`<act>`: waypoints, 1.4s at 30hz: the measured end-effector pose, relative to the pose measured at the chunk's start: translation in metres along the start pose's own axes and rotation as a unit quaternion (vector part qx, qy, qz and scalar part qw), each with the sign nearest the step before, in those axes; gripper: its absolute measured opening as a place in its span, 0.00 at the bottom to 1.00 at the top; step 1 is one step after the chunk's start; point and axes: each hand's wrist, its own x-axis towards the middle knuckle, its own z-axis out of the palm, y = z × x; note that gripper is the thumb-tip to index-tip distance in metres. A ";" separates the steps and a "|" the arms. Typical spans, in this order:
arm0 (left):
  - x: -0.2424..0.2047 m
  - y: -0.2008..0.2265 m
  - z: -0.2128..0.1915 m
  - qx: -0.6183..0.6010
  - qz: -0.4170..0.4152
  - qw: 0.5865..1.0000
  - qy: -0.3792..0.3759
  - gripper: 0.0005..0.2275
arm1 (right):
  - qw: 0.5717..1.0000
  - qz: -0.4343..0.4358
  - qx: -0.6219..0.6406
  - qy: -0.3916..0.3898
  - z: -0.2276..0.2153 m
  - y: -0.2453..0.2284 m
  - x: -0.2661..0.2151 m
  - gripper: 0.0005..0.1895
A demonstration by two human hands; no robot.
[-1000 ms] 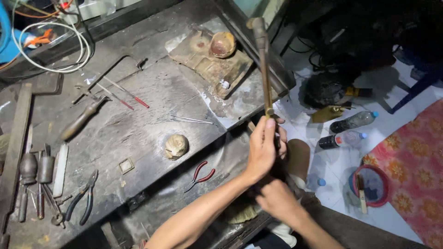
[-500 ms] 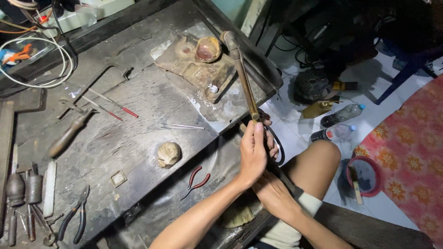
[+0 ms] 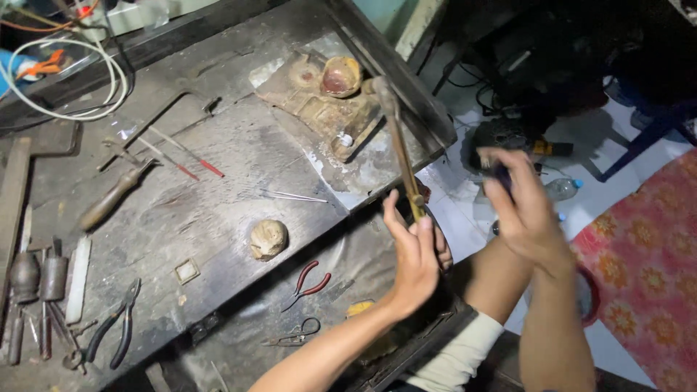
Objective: Soldering a small metal jewelry component using a blowtorch and tweezers on a workbench.
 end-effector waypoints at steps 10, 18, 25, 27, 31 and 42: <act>-0.026 -0.029 -0.001 0.101 0.093 0.990 -0.024 0.20 | 0.990 -0.007 -0.130 0.052 0.105 0.068 0.099 0.18; -0.028 -0.031 -0.001 0.108 0.068 0.992 -0.024 0.21 | 0.998 0.059 -0.013 0.030 0.128 0.042 0.120 0.27; -0.028 -0.027 0.001 0.054 0.038 0.997 -0.035 0.19 | 0.992 0.084 0.093 -0.013 0.125 0.016 0.125 0.27; -0.029 -0.031 0.001 0.059 0.042 0.997 -0.032 0.19 | 0.995 0.063 0.077 -0.007 0.124 0.025 0.125 0.24; -0.030 -0.032 0.001 0.066 0.030 0.997 -0.026 0.20 | 0.999 -0.023 -0.019 0.035 0.127 0.054 0.127 0.16; -0.039 -0.052 0.003 0.024 0.033 0.999 0.014 0.19 | 0.948 0.025 0.071 -0.308 0.079 0.024 0.057 0.08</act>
